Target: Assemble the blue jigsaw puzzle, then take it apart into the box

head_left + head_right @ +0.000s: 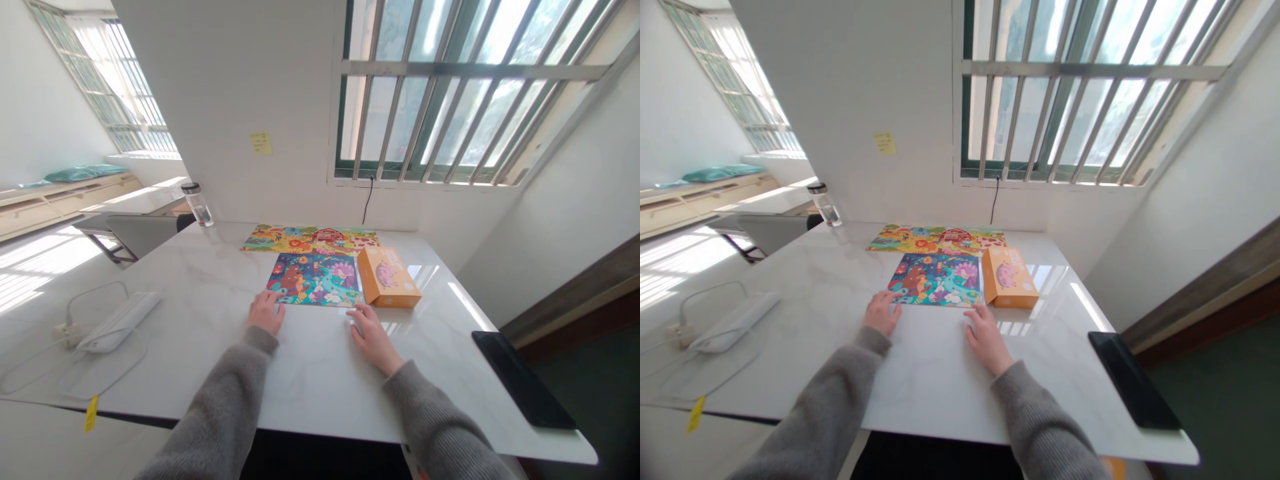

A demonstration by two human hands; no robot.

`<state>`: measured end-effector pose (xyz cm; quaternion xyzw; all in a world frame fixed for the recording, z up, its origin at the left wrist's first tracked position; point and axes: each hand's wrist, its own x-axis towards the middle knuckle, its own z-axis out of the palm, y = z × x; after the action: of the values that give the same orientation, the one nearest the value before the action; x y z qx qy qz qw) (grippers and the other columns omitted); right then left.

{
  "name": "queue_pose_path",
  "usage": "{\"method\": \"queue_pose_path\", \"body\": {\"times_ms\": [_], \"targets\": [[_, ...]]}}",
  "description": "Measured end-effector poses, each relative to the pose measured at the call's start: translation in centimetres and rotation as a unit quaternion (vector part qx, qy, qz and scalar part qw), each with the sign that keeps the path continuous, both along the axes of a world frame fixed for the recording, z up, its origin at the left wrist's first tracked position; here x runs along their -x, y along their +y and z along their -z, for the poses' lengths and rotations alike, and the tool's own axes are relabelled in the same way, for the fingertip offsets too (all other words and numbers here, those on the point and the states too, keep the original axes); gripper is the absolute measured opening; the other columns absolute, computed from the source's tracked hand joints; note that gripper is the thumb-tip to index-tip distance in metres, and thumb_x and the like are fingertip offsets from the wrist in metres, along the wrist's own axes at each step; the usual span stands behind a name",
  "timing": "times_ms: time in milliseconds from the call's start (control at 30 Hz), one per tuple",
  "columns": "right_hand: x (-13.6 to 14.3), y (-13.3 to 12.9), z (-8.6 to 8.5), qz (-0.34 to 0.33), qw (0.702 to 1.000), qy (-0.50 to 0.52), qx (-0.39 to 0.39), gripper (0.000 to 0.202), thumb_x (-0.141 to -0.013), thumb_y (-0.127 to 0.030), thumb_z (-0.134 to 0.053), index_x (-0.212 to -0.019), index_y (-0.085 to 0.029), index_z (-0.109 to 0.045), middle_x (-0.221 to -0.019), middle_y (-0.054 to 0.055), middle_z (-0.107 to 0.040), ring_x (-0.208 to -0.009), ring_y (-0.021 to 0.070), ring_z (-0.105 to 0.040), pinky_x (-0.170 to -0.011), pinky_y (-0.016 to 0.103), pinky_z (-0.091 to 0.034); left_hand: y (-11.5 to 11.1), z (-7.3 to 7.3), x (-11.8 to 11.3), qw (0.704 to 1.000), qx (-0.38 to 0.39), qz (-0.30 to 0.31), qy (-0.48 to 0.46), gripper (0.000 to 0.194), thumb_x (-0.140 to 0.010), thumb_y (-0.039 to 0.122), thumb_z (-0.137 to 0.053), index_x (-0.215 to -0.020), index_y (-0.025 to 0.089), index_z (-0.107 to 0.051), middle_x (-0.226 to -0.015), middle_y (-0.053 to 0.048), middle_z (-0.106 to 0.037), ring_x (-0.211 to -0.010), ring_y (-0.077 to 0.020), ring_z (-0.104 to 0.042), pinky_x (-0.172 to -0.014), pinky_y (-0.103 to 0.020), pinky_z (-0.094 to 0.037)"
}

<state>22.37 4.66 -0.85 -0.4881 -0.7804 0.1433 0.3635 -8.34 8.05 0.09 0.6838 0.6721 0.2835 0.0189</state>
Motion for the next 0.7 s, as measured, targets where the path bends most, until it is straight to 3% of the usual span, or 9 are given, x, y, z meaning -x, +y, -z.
{"method": "queue_pose_path", "body": {"times_ms": [67,133,267,467,567,700], "targets": [[0.2,0.1,0.5,0.027,0.999,-0.029,-0.018,0.035,-0.088,-0.015,-0.05,-0.12,-0.021,-0.059,-0.137,0.015,-0.047,-0.131,0.0287,-0.046,-0.111,0.052,-0.039,0.5,-0.1,1.8,0.996,0.028,-0.081,0.031,0.035,-0.086,0.025,-0.056,-0.12,0.024,-0.064,-0.123,-0.011,-0.059,-0.118,-0.0302,-0.051,-0.1,-0.043,-0.043],[0.5,0.3,0.9,0.05,0.997,-0.049,-0.025,0.038,-0.086,-0.014,-0.052,-0.123,-0.02,-0.058,-0.142,0.016,-0.045,-0.134,0.0305,-0.044,-0.112,0.053,-0.038,0.9,0.0,2.9,0.991,0.054,-0.115,0.047,0.04,-0.088,0.031,-0.056,-0.127,0.024,-0.061,-0.13,-0.012,-0.057,-0.122,-0.0323,-0.048,-0.101,-0.046,-0.042],[0.8,0.9,1.1,0.073,0.996,-0.053,-0.02,0.041,-0.086,-0.019,-0.054,-0.127,-0.021,-0.057,-0.143,0.017,-0.046,-0.133,0.032,-0.045,-0.11,0.055,-0.039,1.5,0.1,3.0,0.992,0.076,-0.095,0.034,0.047,-0.091,0.035,-0.053,-0.137,0.023,-0.053,-0.135,-0.011,-0.058,-0.124,-0.0303,-0.047,-0.104,-0.044,-0.04],[-0.4,1.4,0.4,0.034,0.999,-0.009,0.033,0.029,-0.087,-0.028,-0.054,-0.113,-0.021,-0.063,-0.138,0.016,-0.051,-0.13,0.0313,-0.049,-0.109,0.054,-0.039,1.2,-0.3,3.0,0.989,0.107,-0.101,0.0,0.047,-0.089,0.038,-0.056,-0.134,0.024,-0.056,-0.13,-0.01,-0.06,-0.121,-0.0304,-0.048,-0.103,-0.042,-0.04],[-0.9,0.2,-0.4,0.012,0.998,-0.006,0.054,0.029,-0.089,-0.029,-0.053,-0.115,-0.02,-0.063,-0.133,0.015,-0.054,-0.128,0.0303,-0.05,-0.109,0.053,-0.039,0.2,-0.1,4.0,0.988,0.123,-0.098,0.011,0.046,-0.087,0.042,-0.058,-0.13,0.026,-0.059,-0.125,-0.01,-0.061,-0.119,-0.0326,-0.048,-0.101,-0.045,-0.04],[-0.7,-3.4,-1.2,-0.013,0.998,-0.038,0.047,0.03,-0.088,-0.026,-0.055,-0.117,-0.023,-0.062,-0.126,0.012,-0.058,-0.121,0.0289,-0.054,-0.105,0.053,-0.042,-1.2,0.3,5.6,0.989,0.124,-0.085,0.011,0.038,-0.087,0.041,-0.057,-0.123,0.028,-0.062,-0.121,-0.008,-0.063,-0.115,-0.0308,-0.051,-0.098,-0.043,-0.041]]}}
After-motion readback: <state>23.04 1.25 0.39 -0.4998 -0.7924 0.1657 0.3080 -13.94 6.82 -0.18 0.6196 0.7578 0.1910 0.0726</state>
